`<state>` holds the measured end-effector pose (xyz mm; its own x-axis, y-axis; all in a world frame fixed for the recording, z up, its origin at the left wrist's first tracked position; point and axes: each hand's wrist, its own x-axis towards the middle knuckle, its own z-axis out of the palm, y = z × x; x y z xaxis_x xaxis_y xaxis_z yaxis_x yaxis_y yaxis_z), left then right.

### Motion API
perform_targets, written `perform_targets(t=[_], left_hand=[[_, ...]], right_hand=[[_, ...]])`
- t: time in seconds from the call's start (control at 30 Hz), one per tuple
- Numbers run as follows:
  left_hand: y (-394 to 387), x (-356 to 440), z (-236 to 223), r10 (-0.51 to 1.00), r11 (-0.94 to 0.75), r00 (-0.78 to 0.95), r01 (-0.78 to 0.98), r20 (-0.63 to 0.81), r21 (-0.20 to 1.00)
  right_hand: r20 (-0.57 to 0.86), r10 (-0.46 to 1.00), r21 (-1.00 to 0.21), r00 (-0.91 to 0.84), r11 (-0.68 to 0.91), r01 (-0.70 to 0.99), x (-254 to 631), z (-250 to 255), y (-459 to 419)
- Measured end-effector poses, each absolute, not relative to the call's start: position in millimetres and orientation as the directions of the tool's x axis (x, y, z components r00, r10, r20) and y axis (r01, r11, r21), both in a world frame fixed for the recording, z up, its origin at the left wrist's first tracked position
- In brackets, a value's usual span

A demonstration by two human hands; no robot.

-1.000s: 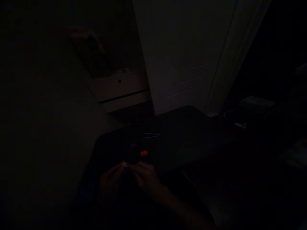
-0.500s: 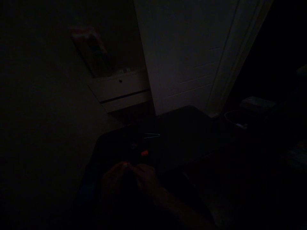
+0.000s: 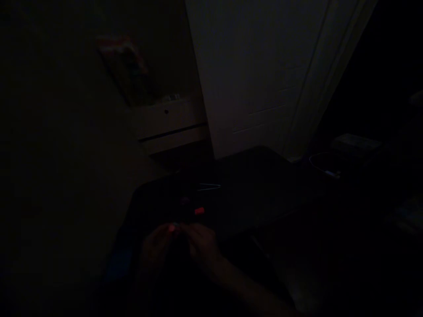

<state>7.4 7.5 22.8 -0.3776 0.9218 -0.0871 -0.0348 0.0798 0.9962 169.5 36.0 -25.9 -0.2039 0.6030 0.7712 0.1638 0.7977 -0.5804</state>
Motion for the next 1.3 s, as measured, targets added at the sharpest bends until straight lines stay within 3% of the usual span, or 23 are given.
perform_targets(t=[0.23, 0.67, 0.97, 1.3], left_hand=[[10.9, 10.9, 21.4, 0.863, 0.019, -0.490, -0.209, -0.121, 0.978], [10.1, 0.0, 11.5, 0.887, 0.083, -0.445, -0.103, -0.121, 0.991], [9.4, -1.4, 5.3, 0.904, 0.051, -0.428, 0.062, -0.020, 0.997], [8.6, 6.1, 20.7, 0.899, 0.072, -0.438, 0.078, -0.031, 0.994]], right_hand=[[0.700, 0.689, -0.684, -0.187, 0.723, 0.103, 167.4, -28.4, 35.4], [0.621, 0.741, -0.750, -0.255, 0.657, 0.082, 164.6, -21.2, 36.5], [0.591, 0.761, -0.764, -0.265, 0.634, 0.119, 165.3, -23.9, 38.3], [0.590, 0.769, -0.774, -0.246, 0.626, 0.099, 165.5, -21.1, 37.7]])
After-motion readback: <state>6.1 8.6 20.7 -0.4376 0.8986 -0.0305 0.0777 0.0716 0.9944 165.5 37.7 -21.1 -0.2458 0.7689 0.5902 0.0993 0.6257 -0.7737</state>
